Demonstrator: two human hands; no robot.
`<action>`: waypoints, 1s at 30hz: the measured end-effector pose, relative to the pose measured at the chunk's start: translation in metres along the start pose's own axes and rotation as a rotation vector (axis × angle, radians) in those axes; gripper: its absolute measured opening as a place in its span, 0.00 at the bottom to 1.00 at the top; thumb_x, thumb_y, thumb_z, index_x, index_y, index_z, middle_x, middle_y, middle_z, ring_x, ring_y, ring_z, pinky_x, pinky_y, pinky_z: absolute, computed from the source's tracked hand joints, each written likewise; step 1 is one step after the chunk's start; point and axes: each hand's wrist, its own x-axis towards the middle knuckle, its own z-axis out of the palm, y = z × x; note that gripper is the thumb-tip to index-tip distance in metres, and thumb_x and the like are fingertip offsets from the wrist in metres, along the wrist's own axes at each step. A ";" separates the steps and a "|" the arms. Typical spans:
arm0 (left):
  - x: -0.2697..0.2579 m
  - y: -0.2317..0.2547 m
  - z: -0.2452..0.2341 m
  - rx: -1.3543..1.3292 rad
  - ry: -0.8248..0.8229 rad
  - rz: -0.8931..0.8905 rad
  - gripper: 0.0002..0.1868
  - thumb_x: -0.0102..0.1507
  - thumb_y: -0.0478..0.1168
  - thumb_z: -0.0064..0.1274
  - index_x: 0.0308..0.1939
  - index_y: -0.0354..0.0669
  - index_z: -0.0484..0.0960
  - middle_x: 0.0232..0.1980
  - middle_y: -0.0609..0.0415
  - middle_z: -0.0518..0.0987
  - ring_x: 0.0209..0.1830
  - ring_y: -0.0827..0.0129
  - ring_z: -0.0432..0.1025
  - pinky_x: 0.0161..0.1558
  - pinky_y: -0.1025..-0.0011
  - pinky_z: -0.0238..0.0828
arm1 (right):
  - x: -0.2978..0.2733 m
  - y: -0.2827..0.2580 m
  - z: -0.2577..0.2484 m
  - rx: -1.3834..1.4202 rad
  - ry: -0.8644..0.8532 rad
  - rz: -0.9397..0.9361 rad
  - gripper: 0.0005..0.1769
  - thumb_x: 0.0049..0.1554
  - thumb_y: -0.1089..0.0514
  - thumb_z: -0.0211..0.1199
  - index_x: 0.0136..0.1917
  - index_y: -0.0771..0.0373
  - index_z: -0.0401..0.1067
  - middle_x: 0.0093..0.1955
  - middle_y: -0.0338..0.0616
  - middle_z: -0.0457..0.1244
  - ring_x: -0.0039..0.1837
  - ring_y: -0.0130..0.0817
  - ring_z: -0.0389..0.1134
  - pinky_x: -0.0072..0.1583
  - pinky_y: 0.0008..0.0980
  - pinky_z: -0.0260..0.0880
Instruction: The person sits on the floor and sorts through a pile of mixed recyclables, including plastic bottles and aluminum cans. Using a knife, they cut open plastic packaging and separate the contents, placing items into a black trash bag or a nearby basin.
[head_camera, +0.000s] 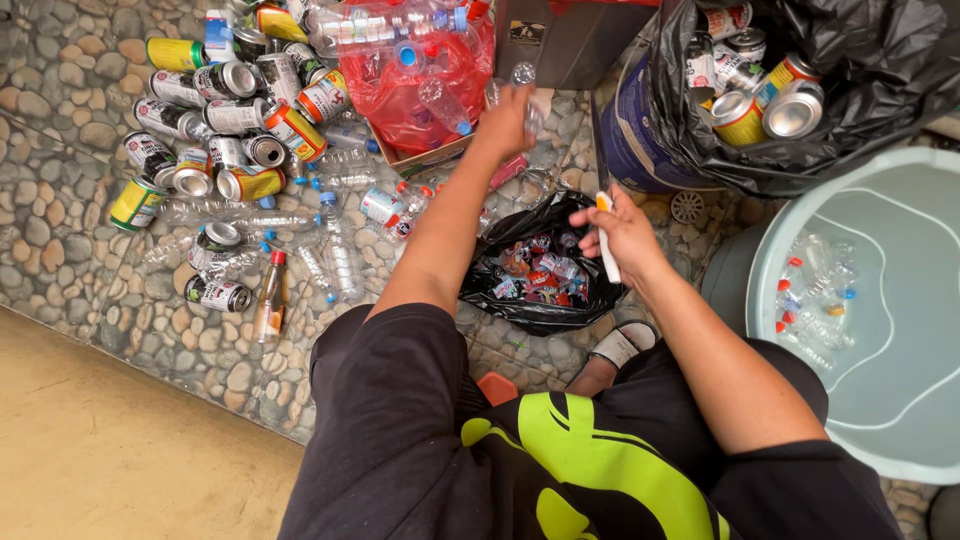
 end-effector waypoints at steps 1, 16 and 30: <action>0.012 0.002 -0.016 -0.146 0.101 0.098 0.47 0.47 0.42 0.73 0.67 0.50 0.66 0.59 0.44 0.72 0.55 0.47 0.74 0.53 0.51 0.73 | 0.001 -0.003 -0.002 -0.049 0.043 -0.052 0.41 0.63 0.65 0.52 0.85 0.59 0.40 0.49 0.44 0.71 0.30 0.25 0.64 0.32 0.24 0.67; -0.058 0.110 -0.107 -1.514 0.061 -0.356 0.34 0.63 0.55 0.57 0.71 0.55 0.64 0.60 0.59 0.77 0.51 0.65 0.76 0.51 0.46 0.79 | -0.065 -0.042 0.043 -0.118 0.087 -0.425 0.53 0.57 0.64 0.71 0.84 0.59 0.43 0.50 0.42 0.70 0.35 0.17 0.63 0.30 0.19 0.61; -0.187 0.068 -0.129 -1.821 0.446 -0.423 0.49 0.57 0.79 0.45 0.55 0.34 0.74 0.39 0.48 0.80 0.31 0.64 0.77 0.30 0.65 0.77 | -0.189 -0.044 0.064 -0.838 -0.252 -0.235 0.30 0.68 0.50 0.53 0.82 0.35 0.59 0.36 0.53 0.62 0.29 0.27 0.60 0.36 0.32 0.67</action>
